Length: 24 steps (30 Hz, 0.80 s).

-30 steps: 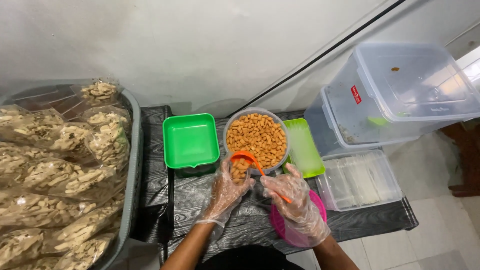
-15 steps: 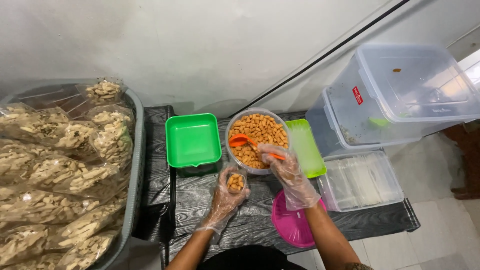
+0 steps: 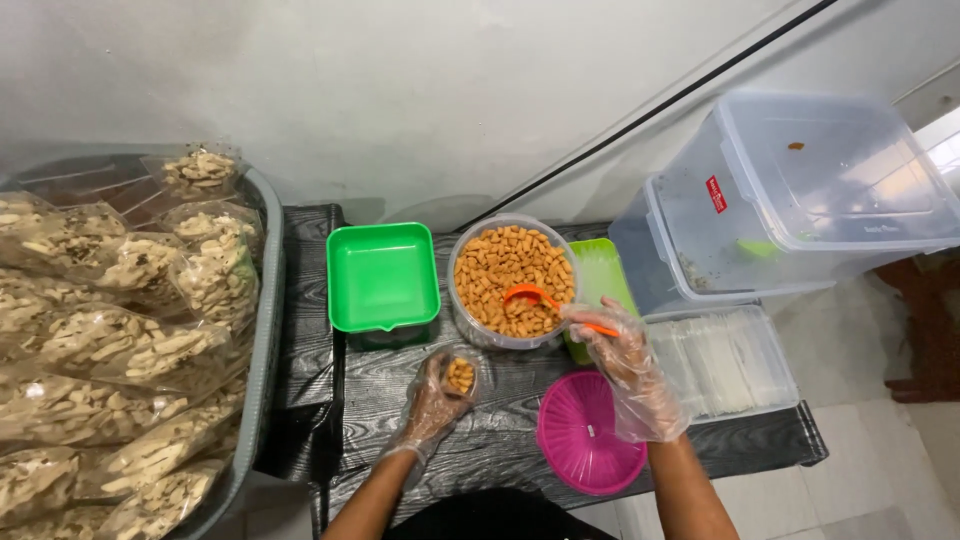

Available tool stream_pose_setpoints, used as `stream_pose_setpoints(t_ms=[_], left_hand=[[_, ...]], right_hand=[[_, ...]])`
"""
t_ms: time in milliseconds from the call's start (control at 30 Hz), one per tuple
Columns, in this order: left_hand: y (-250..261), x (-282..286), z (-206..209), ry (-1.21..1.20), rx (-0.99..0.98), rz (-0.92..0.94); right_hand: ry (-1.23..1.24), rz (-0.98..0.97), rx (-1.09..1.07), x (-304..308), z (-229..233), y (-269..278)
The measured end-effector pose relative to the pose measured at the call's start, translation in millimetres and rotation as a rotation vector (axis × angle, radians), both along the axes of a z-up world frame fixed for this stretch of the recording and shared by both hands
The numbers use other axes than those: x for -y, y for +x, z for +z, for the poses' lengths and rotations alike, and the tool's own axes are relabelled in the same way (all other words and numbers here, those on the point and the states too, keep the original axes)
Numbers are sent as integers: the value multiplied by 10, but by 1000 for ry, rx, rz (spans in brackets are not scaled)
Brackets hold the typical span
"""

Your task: Scooping small snacks from a large bowl into individual plastic bags for packaging.

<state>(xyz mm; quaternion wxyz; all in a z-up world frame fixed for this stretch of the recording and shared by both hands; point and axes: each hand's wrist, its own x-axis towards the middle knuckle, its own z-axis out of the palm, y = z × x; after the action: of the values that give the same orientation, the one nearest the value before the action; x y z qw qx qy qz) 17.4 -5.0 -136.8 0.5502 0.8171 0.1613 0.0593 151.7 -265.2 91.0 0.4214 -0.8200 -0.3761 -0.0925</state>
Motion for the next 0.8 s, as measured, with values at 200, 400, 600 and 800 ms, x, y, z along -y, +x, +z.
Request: stream_pose_setpoints(t_ms=[200,400,600,800], left_hand=[[67,40,304,51,-83,68],[-33,47,713,-211,-150,56],[-37,95,1009,-300,-227,67],[-144,167,1121,-395,-236,49]], right_hand=[[40,-147,79,125,-58,-115],[53,-45,233,296,-231,-276],[77,63,259,123,-219,-395],[96,7,390,-258,-494,-218]])
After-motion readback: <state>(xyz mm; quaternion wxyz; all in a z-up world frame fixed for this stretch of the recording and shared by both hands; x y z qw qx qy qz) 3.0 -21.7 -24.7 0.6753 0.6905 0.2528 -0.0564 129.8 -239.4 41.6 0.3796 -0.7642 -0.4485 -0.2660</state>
